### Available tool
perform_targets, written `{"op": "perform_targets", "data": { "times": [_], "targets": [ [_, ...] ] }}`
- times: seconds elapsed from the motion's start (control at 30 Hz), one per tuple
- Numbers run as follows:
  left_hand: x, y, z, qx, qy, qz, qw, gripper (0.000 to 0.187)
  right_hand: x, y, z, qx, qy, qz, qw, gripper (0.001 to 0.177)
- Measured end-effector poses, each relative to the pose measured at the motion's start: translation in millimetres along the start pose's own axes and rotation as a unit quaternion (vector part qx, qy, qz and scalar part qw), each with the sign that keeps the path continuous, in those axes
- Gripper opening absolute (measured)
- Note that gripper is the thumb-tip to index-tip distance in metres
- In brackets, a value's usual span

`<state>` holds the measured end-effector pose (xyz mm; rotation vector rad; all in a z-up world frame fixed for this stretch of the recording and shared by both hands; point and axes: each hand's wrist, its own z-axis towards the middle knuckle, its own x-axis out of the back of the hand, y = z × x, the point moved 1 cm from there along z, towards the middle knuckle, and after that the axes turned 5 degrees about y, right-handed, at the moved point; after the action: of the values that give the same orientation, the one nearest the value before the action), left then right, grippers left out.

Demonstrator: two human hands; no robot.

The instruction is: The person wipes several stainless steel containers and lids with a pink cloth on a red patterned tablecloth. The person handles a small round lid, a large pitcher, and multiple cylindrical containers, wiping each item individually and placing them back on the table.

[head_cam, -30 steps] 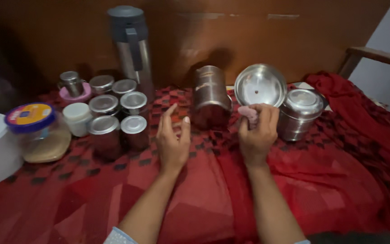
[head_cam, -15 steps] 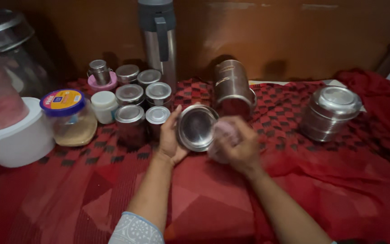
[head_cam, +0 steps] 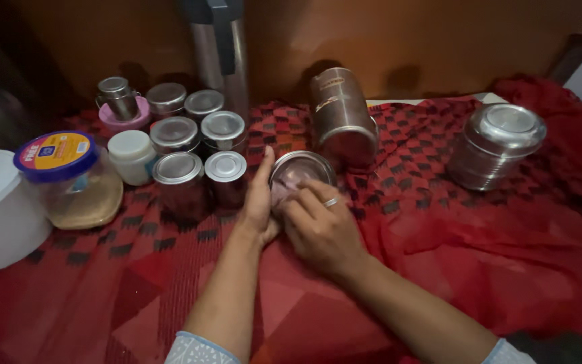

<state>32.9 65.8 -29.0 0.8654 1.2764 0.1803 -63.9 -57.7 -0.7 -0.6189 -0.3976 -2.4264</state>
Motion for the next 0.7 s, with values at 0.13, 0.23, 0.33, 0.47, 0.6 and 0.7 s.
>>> {"op": "perform_targets", "data": {
  "times": [0.13, 0.23, 0.33, 0.47, 0.6, 0.7],
  "targets": [
    [5, -2, 7, -0.03, 0.038, -0.015, 0.999, 0.056, -1, 2, -2, -0.09, -0.129, 0.091, 0.983, 0.042],
    [8, -1, 9, -0.024, 0.007, -0.055, 0.998, 0.053, 3, 3, 2, -0.019, -0.128, 0.166, 0.978, 0.068],
    [10, 1, 6, -0.006, -0.027, -0.099, 0.995, 0.049, 0, 12, 11, -0.015, -0.131, 0.162, 0.978, 0.08],
    [9, 1, 5, 0.022, 0.012, -0.079, 0.997, 0.052, -6, 14, 13, -0.026, -0.141, 0.008, 0.99, 0.078],
    [7, -1, 10, -0.016, -0.001, -0.068, 0.998, 0.049, -13, 2, 10, -0.067, -0.135, -0.124, 0.981, 0.081],
    [8, -8, 14, -0.021, 0.018, -0.04, 0.999, 0.049, -16, -5, 9, -0.1, -0.145, -0.196, 0.965, 0.082]
  ]
}}
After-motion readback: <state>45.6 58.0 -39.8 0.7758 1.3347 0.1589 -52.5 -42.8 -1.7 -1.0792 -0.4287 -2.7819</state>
